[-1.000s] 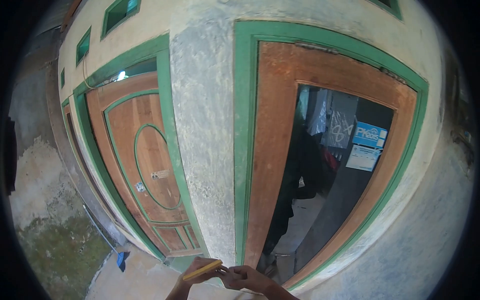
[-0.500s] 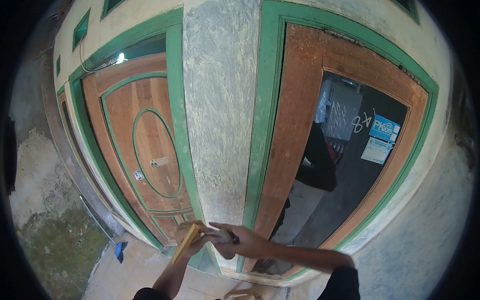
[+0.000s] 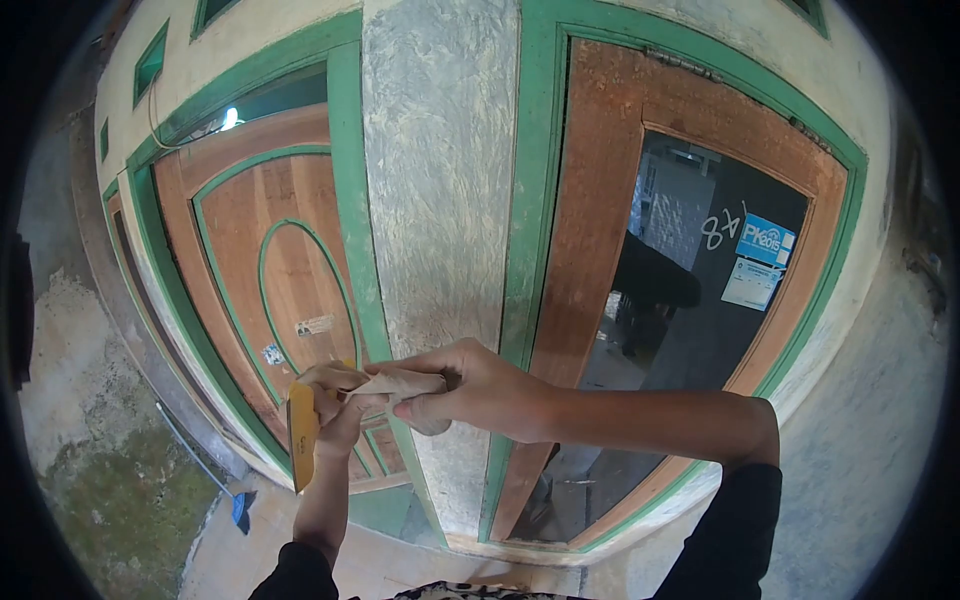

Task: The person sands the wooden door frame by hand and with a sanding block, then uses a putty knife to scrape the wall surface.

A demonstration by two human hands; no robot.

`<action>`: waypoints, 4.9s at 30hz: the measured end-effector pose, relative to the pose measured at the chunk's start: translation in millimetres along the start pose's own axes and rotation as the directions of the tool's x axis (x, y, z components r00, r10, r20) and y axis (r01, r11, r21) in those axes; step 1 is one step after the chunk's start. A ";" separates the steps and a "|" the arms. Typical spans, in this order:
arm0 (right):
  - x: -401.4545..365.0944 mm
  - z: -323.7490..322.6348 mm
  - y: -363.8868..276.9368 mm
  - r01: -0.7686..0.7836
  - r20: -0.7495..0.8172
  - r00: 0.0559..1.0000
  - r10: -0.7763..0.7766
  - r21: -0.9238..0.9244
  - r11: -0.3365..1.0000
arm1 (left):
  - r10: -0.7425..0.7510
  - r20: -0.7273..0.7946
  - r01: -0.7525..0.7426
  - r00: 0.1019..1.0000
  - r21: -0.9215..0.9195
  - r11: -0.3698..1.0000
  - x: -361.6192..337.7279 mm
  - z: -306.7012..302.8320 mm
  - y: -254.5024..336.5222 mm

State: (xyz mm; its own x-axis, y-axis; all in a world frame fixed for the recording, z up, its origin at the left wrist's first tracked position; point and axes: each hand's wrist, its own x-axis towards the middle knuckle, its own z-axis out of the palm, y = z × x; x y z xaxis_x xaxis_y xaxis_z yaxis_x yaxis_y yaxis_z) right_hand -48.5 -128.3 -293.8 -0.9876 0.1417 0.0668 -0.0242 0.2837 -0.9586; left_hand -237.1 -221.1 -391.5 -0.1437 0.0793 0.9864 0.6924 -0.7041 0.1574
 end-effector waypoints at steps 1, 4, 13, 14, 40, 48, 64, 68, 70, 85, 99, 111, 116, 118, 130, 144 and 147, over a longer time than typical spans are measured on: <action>3.2 -0.1 -3.9 0.000 0.001 1.000 0.000 -0.005 1.000 | 0.064 0.008 -0.064 0.998 -0.031 0.997 8.0 3.7 -1.4; 11.0 0.1 -5.7 -0.106 0.032 0.993 0.111 -0.138 0.985 | 0.136 0.042 -0.132 0.990 -0.084 0.988 20.4 7.5 2.1; 20.0 -6.7 13.9 0.450 0.089 0.839 -0.537 -0.669 0.592 | -0.176 -0.095 0.168 0.980 -0.082 0.982 14.2 -0.7 -20.6; 21.4 -14.3 4.0 0.488 0.240 0.740 -0.628 -0.835 0.256 | -0.131 -0.076 0.132 0.988 0.011 0.991 18.9 -3.0 -22.6; 115.1 -128.4 -172.5 0.047 0.556 0.533 -0.638 -0.773 -0.633 | -0.594 0.259 0.648 0.761 -0.330 0.687 12.7 62.4 -58.3; 67.6 -191.9 -208.0 -0.352 0.554 0.228 -0.801 -0.720 -0.598 | -0.555 0.223 0.598 0.801 -0.293 0.746 12.2 60.8 -64.2; -42.1 -224.2 -182.6 -0.430 0.461 0.393 -0.796 -0.673 -0.602 | -0.706 0.141 0.714 0.694 -0.255 0.652 25.7 78.7 -41.3; -118.7 -230.6 -184.0 -0.569 0.049 0.065 -0.997 -0.819 -0.078 | -0.777 0.177 0.788 0.605 -0.275 0.551 25.1 89.4 -36.2; -122.1 -234.6 -169.2 -0.637 0.028 0.001 -1.000 -0.770 -0.022 | -0.719 0.196 0.745 0.667 -0.214 0.632 21.4 94.7 -45.1; -74.6 -211.6 -163.9 -0.410 0.478 0.190 -0.858 -0.755 -0.512 | -0.716 0.102 0.722 0.690 -0.164 0.672 35.8 113.7 -35.6; -20.7 -218.4 -187.5 -0.273 0.733 0.145 -0.664 -0.616 -0.739 | -0.663 0.107 0.672 0.741 -0.135 0.728 35.4 116.4 -34.2; -101.9 -227.9 -160.7 -0.587 0.372 0.313 -0.874 -0.647 -0.486 | -0.717 0.072 0.718 0.693 -0.150 0.679 27.6 116.3 -39.3; -127.5 -257.2 -196.2 -0.701 0.288 0.296 -0.911 -0.582 -0.412 | -0.718 0.028 0.714 0.696 -0.132 0.687 32.8 118.1 -33.0; -160.9 -275.2 -193.7 -0.787 0.177 0.098 -0.979 -0.589 -0.185 | -0.722 0.019 0.717 0.692 -0.135 0.684 29.4 119.7 -36.4; -109.7 -256.4 -218.4 -0.809 0.010 0.080 -0.997 -0.583 -0.071 | -0.731 0.003 0.726 0.682 -0.116 0.678 30.2 121.6 -34.6; -73.6 -238.5 -225.2 -0.424 0.612 0.424 -0.668 -0.517 -0.743 | -0.700 0.057 0.701 0.712 -0.115 0.704 22.6 113.2 -42.8; -117.8 -246.7 -235.8 -0.545 0.377 0.417 -0.827 -0.625 -0.559 | -0.671 0.069 0.675 0.738 -0.092 0.732 21.0 113.2 -45.9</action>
State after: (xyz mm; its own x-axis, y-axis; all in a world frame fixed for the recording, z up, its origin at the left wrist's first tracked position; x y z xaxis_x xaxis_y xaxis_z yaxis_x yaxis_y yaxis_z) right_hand 111.7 22.0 -7.3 -0.4504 -0.5328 0.7164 0.6484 0.3564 0.6727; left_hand -191.9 -107.2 -372.8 -0.5223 0.5796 0.6256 0.3450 -0.5273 0.7765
